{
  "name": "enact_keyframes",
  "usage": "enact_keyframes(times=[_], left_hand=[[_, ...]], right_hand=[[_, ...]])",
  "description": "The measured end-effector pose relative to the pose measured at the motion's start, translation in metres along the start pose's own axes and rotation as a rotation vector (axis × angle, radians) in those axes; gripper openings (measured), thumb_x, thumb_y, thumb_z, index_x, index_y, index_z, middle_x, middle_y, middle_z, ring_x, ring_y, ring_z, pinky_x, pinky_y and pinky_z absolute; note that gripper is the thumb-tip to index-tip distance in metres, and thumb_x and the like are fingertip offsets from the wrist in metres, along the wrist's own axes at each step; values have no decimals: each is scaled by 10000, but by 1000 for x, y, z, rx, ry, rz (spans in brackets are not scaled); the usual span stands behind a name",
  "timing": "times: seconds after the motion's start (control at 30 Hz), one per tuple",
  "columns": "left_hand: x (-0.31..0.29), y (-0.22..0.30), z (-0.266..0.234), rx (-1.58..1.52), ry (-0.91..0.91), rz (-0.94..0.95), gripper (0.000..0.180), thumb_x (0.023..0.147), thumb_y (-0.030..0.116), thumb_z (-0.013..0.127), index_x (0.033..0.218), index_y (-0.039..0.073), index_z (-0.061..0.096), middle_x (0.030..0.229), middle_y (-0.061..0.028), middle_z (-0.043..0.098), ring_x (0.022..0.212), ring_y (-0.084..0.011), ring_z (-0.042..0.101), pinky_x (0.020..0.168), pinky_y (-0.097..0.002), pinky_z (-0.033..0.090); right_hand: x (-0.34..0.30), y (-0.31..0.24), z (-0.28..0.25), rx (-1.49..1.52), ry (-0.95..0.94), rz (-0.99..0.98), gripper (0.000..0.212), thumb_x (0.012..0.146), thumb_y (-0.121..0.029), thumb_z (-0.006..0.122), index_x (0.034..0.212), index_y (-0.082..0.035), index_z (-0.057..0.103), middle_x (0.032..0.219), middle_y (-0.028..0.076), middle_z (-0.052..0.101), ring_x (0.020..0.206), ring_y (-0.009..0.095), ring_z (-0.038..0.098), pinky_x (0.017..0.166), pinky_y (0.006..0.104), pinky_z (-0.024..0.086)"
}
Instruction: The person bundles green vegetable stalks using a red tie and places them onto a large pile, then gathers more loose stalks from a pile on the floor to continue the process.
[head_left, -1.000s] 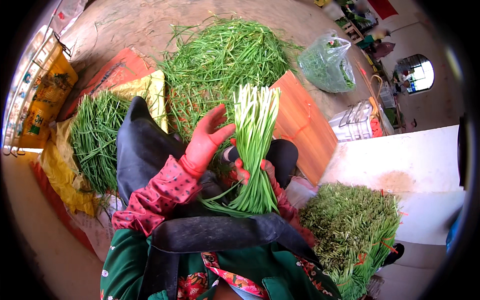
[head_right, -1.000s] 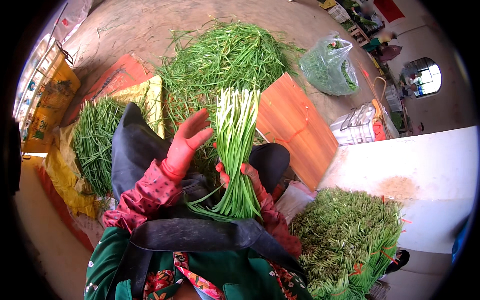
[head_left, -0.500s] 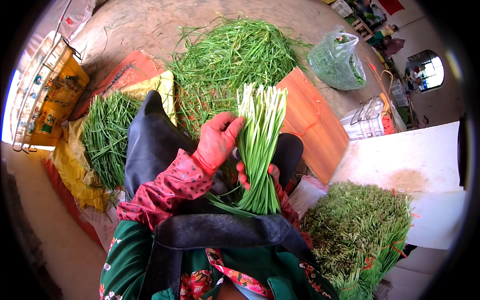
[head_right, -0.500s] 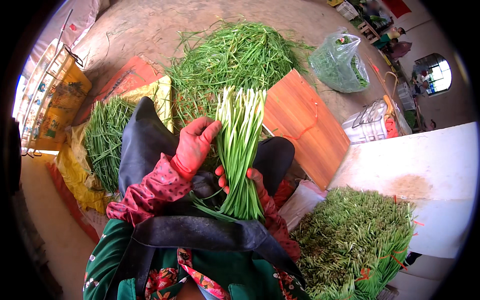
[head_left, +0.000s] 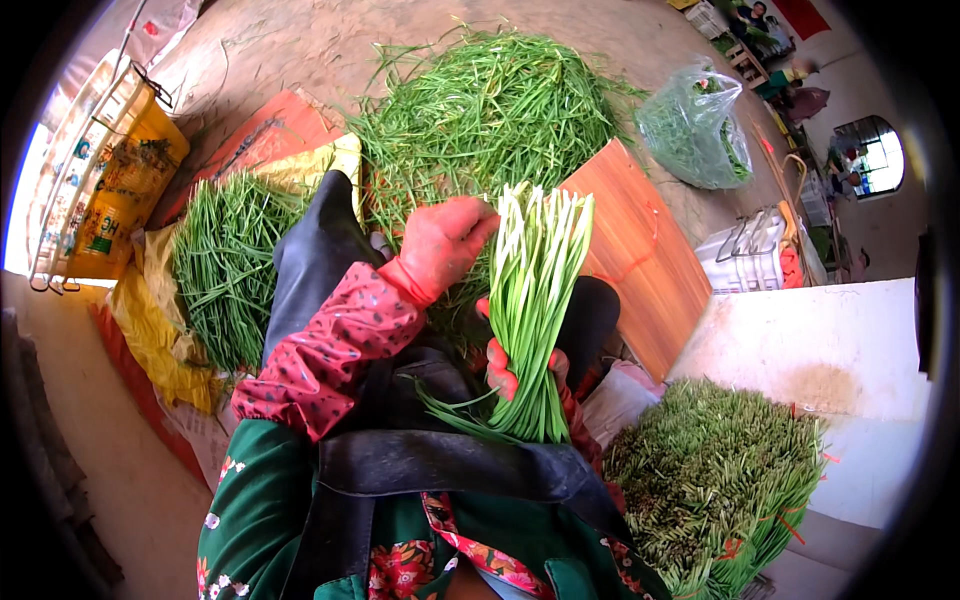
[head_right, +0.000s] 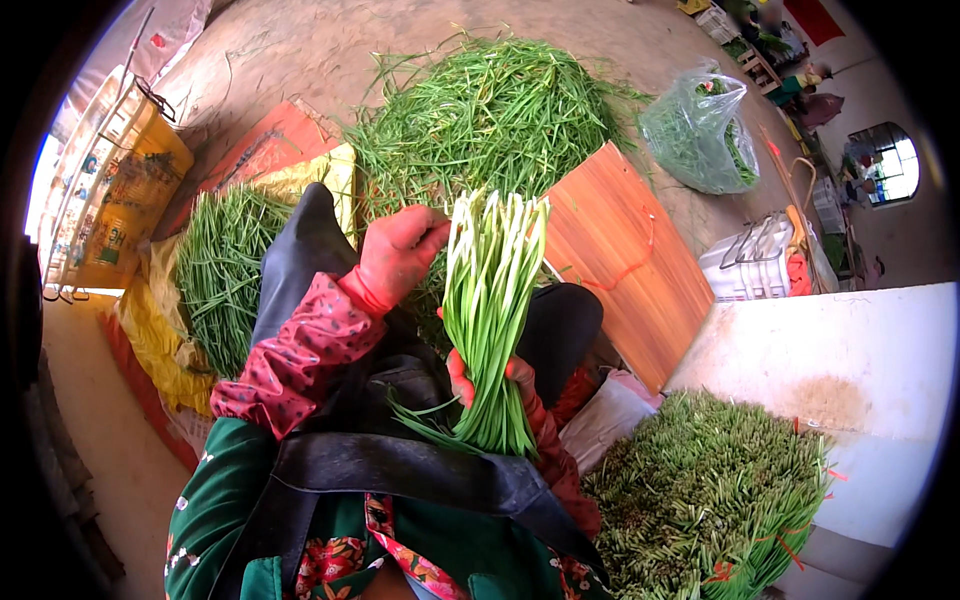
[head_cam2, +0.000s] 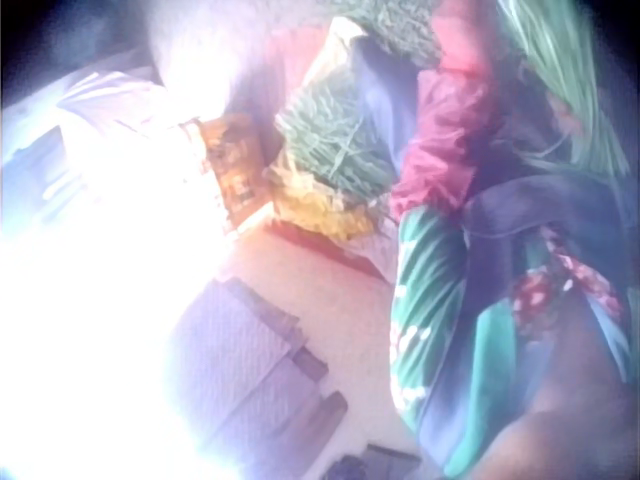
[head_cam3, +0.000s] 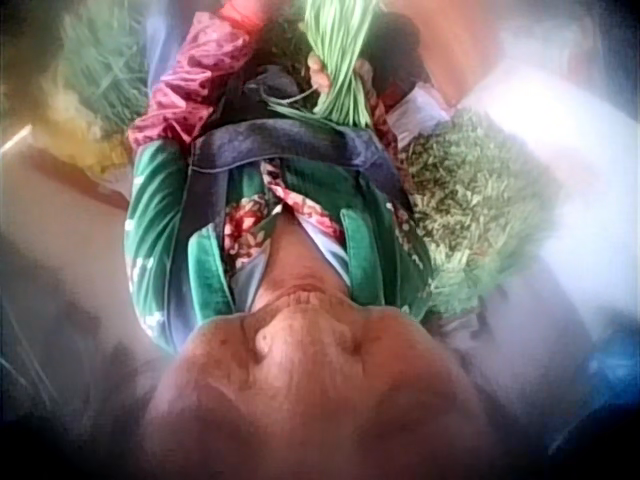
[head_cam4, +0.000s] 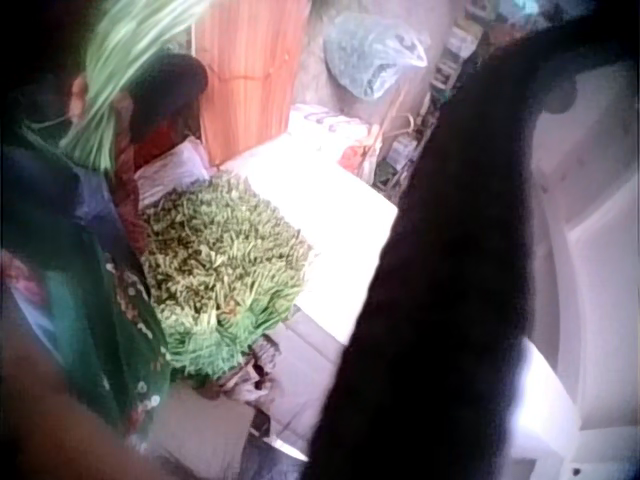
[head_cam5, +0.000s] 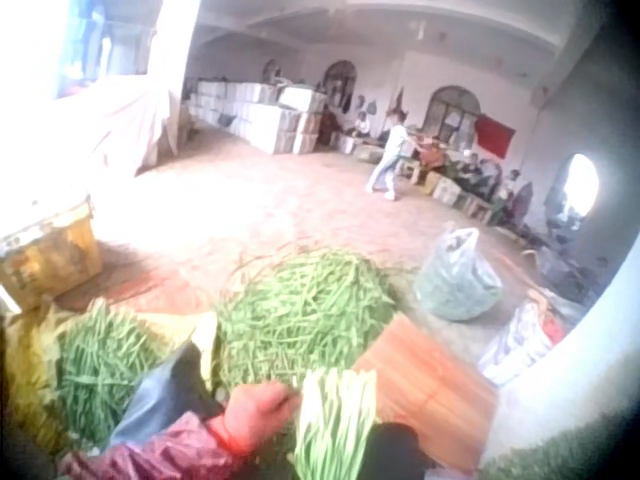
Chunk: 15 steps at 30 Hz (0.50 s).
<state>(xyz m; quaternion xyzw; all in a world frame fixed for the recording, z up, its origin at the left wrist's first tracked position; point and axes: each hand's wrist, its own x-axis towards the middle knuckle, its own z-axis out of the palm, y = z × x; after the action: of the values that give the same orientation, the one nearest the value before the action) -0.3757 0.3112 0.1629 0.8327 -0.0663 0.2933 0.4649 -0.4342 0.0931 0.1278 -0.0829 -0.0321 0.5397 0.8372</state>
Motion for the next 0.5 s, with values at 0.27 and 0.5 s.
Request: enact_keyframes(times=[0.27, 0.5], left_hand=[[21, -34, -32, -435, -199, -587, 284, 828, 301, 682, 859, 24, 628, 645, -1, 562, 512, -86, 485, 466, -250, 398], [4, -19, -17, -669, -549, -713, 307, 891, 327, 588, 823, 29, 611, 652, -35, 597, 472, -93, 508, 434, -224, 407]], right_hand=[[-3, -2, -1, 14, 60, -74, 1050, 684, -299, 728, 1449, -50, 53, 952, 149, 583, 659, 191, 557, 550, 286, 489], [0, -2, -14, 57, -13, -5, 1047, 714, -297, 724, 1451, -64, 18, 992, 167, 557, 700, 223, 558, 595, 311, 489]])
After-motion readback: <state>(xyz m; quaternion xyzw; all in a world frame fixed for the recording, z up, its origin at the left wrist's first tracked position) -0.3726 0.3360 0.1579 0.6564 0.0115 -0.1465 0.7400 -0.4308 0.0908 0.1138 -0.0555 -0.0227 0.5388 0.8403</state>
